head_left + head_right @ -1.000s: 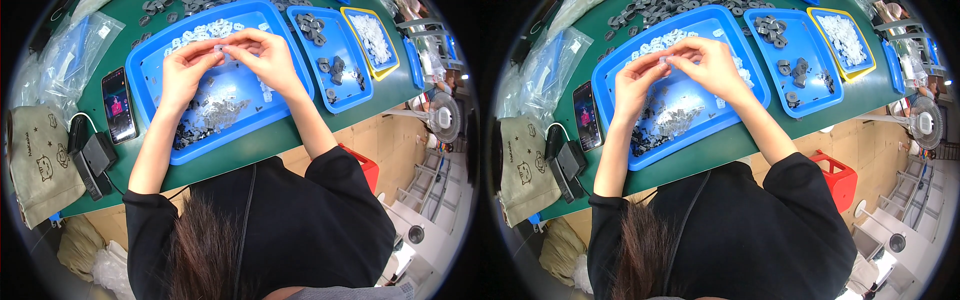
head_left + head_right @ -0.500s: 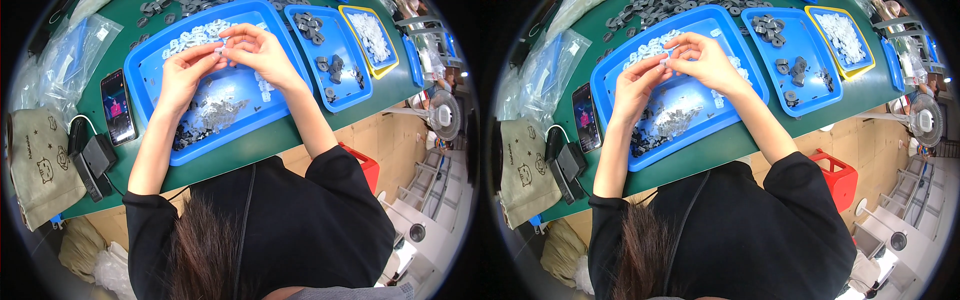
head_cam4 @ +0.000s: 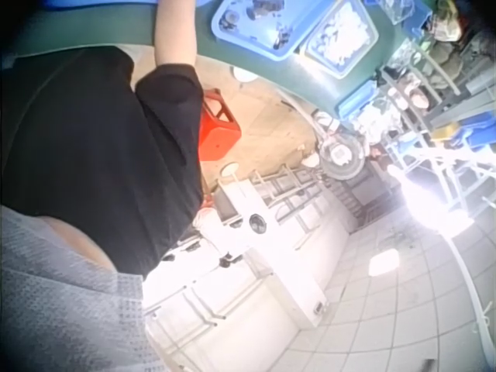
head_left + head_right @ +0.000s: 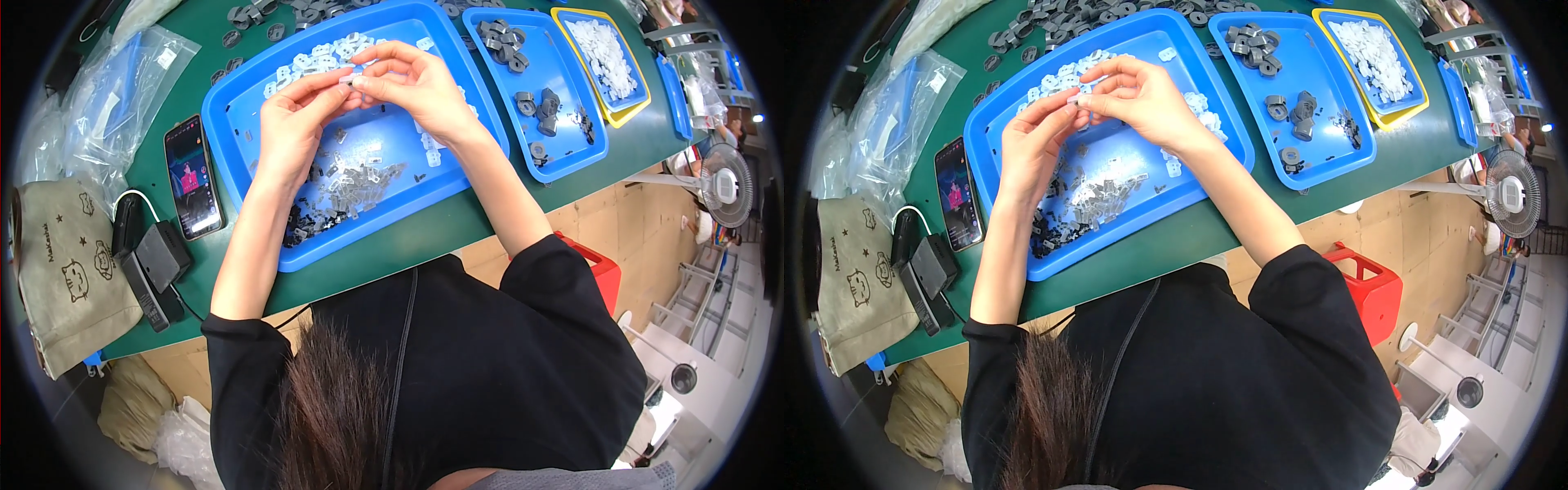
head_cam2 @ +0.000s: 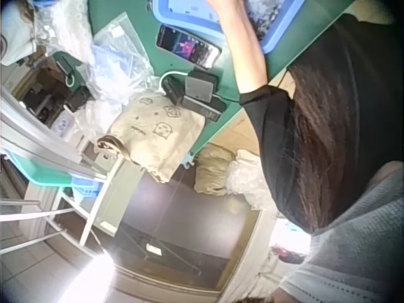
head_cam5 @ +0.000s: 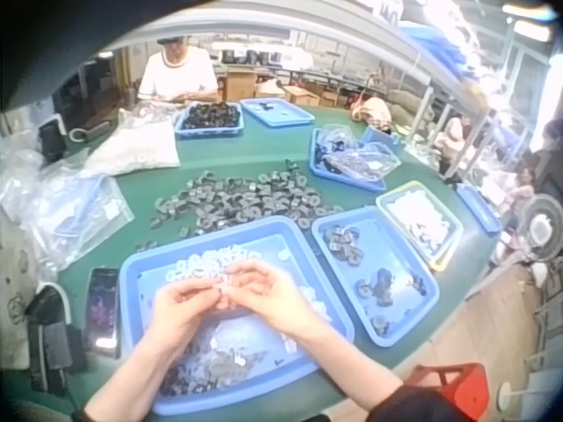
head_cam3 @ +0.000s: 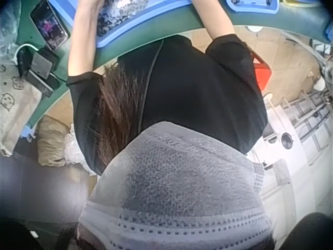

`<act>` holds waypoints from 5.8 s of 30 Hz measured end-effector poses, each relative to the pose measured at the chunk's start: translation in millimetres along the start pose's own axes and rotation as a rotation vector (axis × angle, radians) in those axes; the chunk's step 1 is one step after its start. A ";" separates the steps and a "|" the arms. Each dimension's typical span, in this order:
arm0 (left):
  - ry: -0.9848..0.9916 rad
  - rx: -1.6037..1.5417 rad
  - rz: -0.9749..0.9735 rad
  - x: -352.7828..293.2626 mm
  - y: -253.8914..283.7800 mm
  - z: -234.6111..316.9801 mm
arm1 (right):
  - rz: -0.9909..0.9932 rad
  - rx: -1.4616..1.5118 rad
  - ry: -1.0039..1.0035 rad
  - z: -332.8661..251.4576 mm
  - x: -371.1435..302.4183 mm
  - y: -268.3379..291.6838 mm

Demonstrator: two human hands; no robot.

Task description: The person assembles small plastic components by hand, fitting tiny black pieces into white plastic pieces and setting the assembled parts onto a tray.

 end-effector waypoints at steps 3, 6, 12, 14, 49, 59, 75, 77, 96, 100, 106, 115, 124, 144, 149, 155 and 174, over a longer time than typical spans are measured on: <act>0.034 -0.043 0.015 -1.4 3.0 -2.1 | -0.025 0.073 -0.073 1.2 1.1 -0.2; 0.049 -0.058 0.052 -0.6 8.4 -5.7 | -0.039 0.192 -0.101 1.2 1.1 -0.5; 0.046 -0.039 0.072 -0.7 10.0 -8.1 | 0.059 -0.231 -0.131 -1.1 -4.0 -6.9; 0.051 -0.014 0.071 -0.3 9.8 -8.8 | 0.093 -0.457 -0.068 -1.1 -4.1 -9.0; 0.108 -0.061 -0.026 2.3 7.6 -3.5 | 0.046 -0.118 -0.062 -0.2 0.4 2.9; 0.149 -0.148 0.009 1.4 5.6 -4.2 | -0.003 -0.058 -0.116 4.3 1.3 7.2; 0.040 0.016 0.039 0.4 0.7 -3.6 | -0.039 -0.370 -0.063 -8.9 -3.2 7.5; 0.040 0.007 0.038 -0.2 0.0 -4.0 | -0.037 -0.357 -0.059 -10.1 -3.5 8.6; -0.086 -0.121 0.196 10.1 15.8 -6.8 | 0.162 -1.251 0.048 -12.6 -8.8 50.6; -0.186 -0.068 0.154 5.8 4.3 3.1 | 0.232 -1.116 0.069 -18.6 -9.6 53.1; -0.141 0.127 0.084 4.6 7.4 3.6 | 0.227 -1.208 0.095 -8.8 -8.6 56.1; -0.070 0.216 0.070 4.4 8.6 -0.8 | 0.200 -1.254 0.053 -14.0 -8.8 48.0; -0.101 0.289 -0.110 1.2 -1.3 -1.7 | 0.002 -0.451 0.058 -21.3 -9.7 9.6; -0.078 0.245 0.096 2.0 2.4 1.1 | 0.063 -0.691 0.071 -17.3 -8.1 13.7; -0.045 0.191 0.043 3.7 3.7 -4.4 | 0.090 -0.341 0.023 -22.9 -7.9 13.2; 0.061 0.008 0.034 2.0 -0.5 -2.8 | 0.080 -0.174 -0.031 -25.4 -7.8 10.6; -0.035 0.145 0.015 1.8 -2.1 -5.6 | 0.181 -0.591 0.231 -17.4 -7.7 0.8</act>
Point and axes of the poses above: each hand's wrist, its own x-axis towards the middle knuckle, its own y-axis out of the back of the hand, z = x × y, the point moved 2 cm from there along x, towards the middle knuckle, and after that the axes turned 4 degrees about -z, right-handed, at the moved point
